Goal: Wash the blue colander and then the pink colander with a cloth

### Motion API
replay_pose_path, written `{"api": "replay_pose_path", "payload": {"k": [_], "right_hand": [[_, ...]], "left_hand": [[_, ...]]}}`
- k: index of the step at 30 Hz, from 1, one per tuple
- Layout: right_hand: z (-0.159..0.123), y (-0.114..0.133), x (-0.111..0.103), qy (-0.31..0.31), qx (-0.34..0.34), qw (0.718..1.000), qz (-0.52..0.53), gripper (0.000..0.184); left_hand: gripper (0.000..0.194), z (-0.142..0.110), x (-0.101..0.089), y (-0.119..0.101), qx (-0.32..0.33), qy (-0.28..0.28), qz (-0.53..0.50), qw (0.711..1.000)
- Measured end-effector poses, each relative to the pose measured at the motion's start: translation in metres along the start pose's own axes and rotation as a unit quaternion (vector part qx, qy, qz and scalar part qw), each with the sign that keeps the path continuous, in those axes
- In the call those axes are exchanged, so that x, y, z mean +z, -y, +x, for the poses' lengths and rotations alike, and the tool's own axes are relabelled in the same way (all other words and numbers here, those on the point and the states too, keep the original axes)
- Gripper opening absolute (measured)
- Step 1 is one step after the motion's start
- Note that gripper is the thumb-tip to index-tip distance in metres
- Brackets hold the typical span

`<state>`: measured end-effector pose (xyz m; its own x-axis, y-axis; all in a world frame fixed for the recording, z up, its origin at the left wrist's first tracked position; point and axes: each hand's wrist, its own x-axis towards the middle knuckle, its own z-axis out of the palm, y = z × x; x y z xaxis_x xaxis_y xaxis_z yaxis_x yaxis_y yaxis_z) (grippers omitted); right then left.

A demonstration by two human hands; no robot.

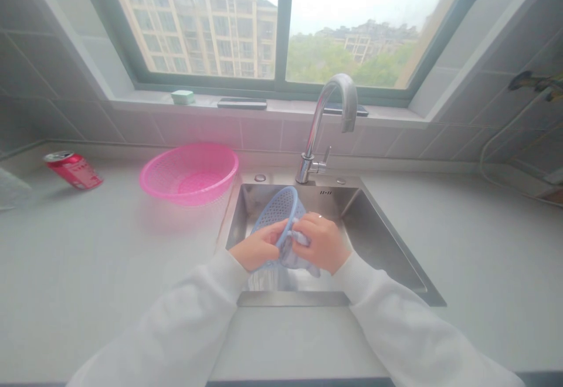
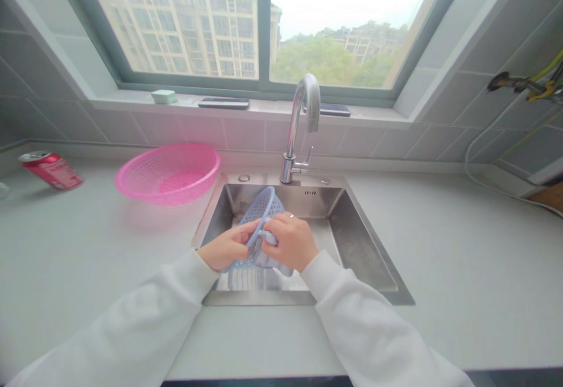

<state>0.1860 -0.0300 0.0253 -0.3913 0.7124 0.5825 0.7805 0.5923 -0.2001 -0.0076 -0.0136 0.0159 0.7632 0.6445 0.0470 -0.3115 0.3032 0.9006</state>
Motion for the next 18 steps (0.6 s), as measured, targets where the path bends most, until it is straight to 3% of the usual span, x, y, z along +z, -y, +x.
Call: {"api": "replay_pose_path", "payload": {"k": [2, 4, 7, 12, 15, 18], "right_hand": [[-0.001, 0.008, 0.003, 0.014, -0.044, 0.999, -0.015, 0.002], [0.001, 0.006, 0.004, 0.003, -0.034, 0.999, -0.028, 0.001], [0.006, -0.011, 0.002, -0.028, 0.069, 0.997, -0.026, 0.006], [0.012, -0.049, -0.005, -0.037, 0.256, 0.966, 0.016, 0.015], [0.011, -0.056, -0.005, -0.028, 0.299, 0.953, 0.047, 0.018], [0.010, -0.050, -0.003, -0.029, 0.277, 0.959, 0.054, 0.020]], "left_hand": [[0.089, 0.001, -0.003, 0.000, 0.004, -0.007, 0.000, 1.000], [0.089, 0.002, -0.003, -0.001, 0.002, -0.005, 0.009, 1.000], [0.085, 0.001, 0.001, -0.004, -0.002, 0.013, 0.025, 1.000], [0.085, -0.003, 0.011, -0.005, -0.046, 0.065, 0.021, 0.997], [0.084, -0.004, 0.011, -0.004, -0.044, 0.063, 0.003, 0.997], [0.082, -0.004, 0.008, 0.000, -0.035, 0.037, -0.009, 0.999]]}}
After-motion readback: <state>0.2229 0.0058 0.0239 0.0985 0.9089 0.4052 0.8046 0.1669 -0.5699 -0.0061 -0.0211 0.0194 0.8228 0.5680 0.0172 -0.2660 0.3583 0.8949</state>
